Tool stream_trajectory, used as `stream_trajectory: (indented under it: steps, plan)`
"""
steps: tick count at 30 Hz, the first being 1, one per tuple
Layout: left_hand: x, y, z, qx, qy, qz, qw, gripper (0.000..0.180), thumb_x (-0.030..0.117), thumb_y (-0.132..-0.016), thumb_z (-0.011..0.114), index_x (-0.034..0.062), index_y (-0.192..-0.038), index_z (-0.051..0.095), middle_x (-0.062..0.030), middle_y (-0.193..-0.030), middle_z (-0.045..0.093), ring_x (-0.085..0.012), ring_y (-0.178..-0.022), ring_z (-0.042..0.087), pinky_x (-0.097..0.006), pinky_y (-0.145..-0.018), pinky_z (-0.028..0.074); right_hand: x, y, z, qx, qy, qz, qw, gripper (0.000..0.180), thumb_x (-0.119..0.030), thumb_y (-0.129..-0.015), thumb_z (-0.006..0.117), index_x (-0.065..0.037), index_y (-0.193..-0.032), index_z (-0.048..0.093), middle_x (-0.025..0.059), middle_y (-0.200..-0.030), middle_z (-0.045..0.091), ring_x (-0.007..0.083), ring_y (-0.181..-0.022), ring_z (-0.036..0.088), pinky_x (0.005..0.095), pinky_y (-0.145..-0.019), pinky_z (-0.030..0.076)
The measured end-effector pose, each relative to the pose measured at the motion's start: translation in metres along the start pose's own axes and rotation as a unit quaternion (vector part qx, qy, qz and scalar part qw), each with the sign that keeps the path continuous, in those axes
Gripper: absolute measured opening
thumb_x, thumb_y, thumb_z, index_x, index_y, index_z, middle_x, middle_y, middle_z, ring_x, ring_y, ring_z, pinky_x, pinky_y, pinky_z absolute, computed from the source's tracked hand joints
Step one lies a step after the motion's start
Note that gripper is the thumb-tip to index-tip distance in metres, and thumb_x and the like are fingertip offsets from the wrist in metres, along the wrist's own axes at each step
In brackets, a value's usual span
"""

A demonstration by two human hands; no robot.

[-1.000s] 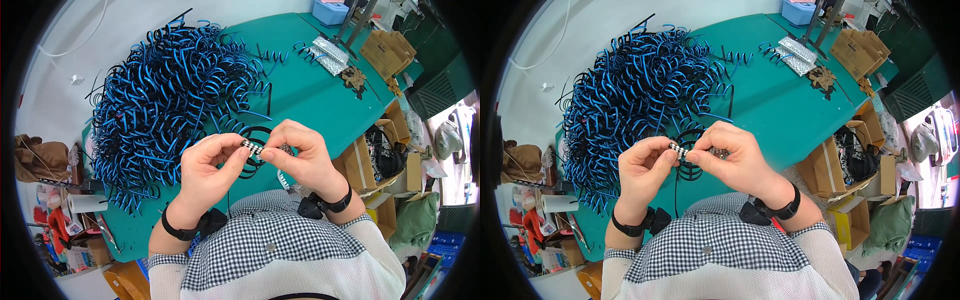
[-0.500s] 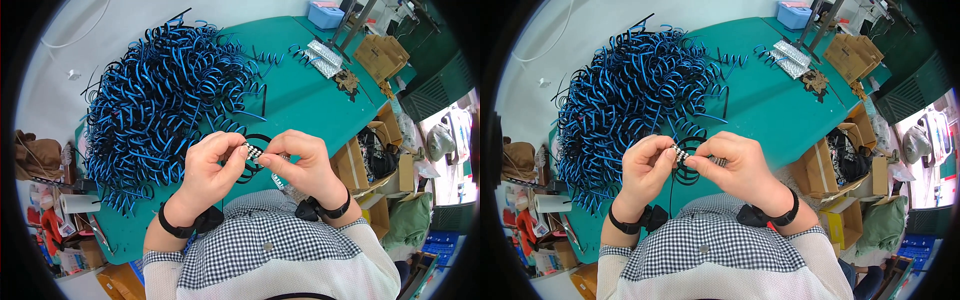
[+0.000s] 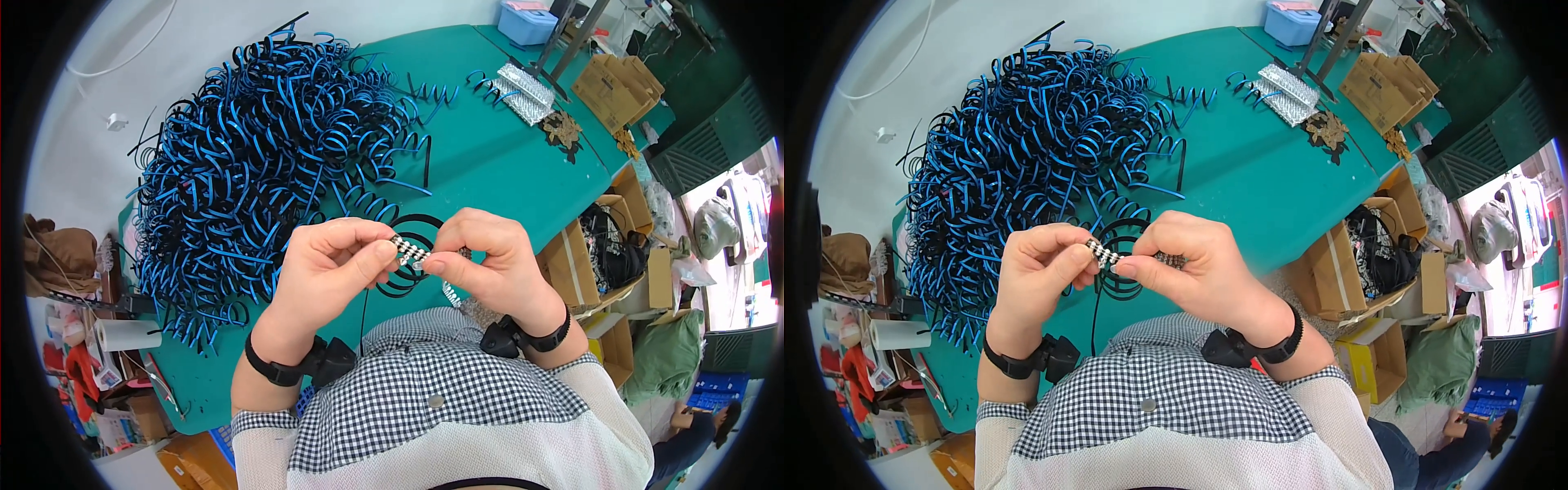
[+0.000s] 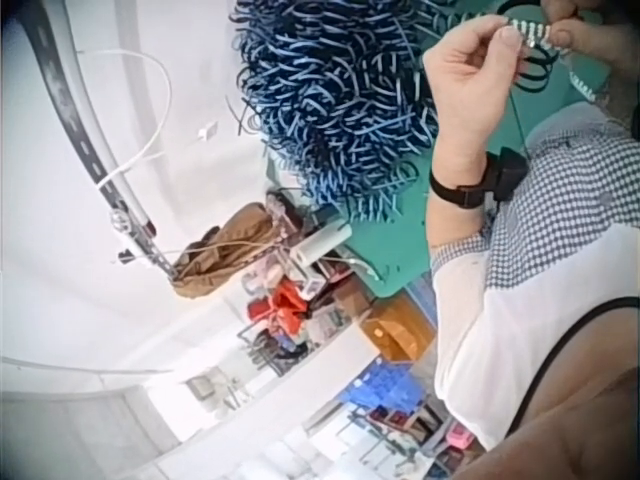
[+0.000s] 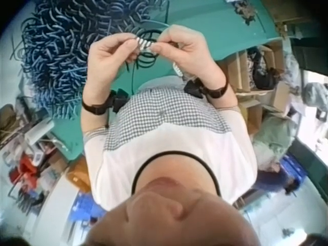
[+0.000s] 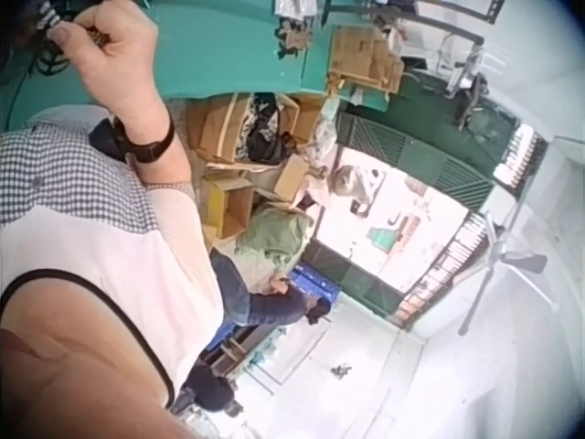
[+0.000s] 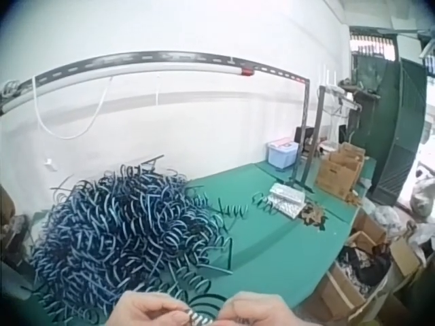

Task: The recorder is assembling decorative shoe components, specifically attaching a rhinestone strip to a black flexible band.

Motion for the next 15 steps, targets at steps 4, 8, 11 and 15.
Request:
stream_trajectory:
  steps: [4, 8, 11, 15]
  plan:
    - [0.006, -0.002, -0.006, -0.024, 0.003, -0.024, 0.999, 0.013, 0.006, -0.084, 0.058, -0.0043, -0.089, 0.063, -0.0052, -0.076, 0.062, -0.0070, -0.064, 0.056, -0.019, -0.055, 0.045, -0.004, -0.001, 0.001, -0.021, -0.025, -0.004, 0.999, 0.014, -0.013, -0.073, 0.070, -0.002, -0.070, 0.062, 0.0030, -0.062, 0.054, 0.0126, -0.057, 0.050, 0.0255, -0.049, 0.037]
    - [0.012, -0.006, -0.009, -0.035, -0.048, 0.025, 0.998, 0.011, 0.005, -0.082, 0.060, -0.0045, -0.087, 0.063, -0.0033, -0.075, 0.060, -0.0055, -0.063, 0.054, -0.018, -0.053, 0.042, -0.004, 0.000, 0.000, -0.028, -0.028, -0.003, 0.999, 0.014, -0.013, -0.073, 0.070, -0.002, -0.070, 0.062, 0.0030, -0.062, 0.054, 0.0126, -0.056, 0.050, 0.0257, -0.048, 0.037]
    - [0.014, -0.008, -0.010, -0.044, -0.075, 0.027, 0.996, 0.010, 0.002, -0.080, 0.060, -0.0051, -0.086, 0.063, -0.0022, -0.075, 0.059, -0.0046, -0.064, 0.053, -0.017, -0.054, 0.042, -0.003, 0.001, -0.002, -0.034, -0.025, -0.001, 0.999, 0.014, -0.013, -0.073, 0.070, -0.002, -0.070, 0.062, 0.0032, -0.062, 0.054, 0.0126, -0.055, 0.050, 0.0257, -0.048, 0.037]
    - [0.017, -0.009, -0.005, -0.049, -0.075, 0.030, 0.996, 0.009, -0.001, -0.076, 0.060, -0.0057, -0.084, 0.062, -0.0035, -0.074, 0.056, -0.0060, -0.063, 0.052, -0.018, -0.054, 0.041, -0.004, 0.002, -0.003, -0.034, -0.027, 0.014, 0.999, 0.015, -0.013, -0.073, 0.070, -0.003, -0.069, 0.061, 0.0030, -0.062, 0.054, 0.0127, -0.055, 0.050, 0.0258, -0.048, 0.037]
Point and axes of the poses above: each hand's wrist, its own y-axis away from the middle knuckle, its own z-axis out of the palm, x = y × z, the point moved 3 cm from there along -y, towards the middle knuckle
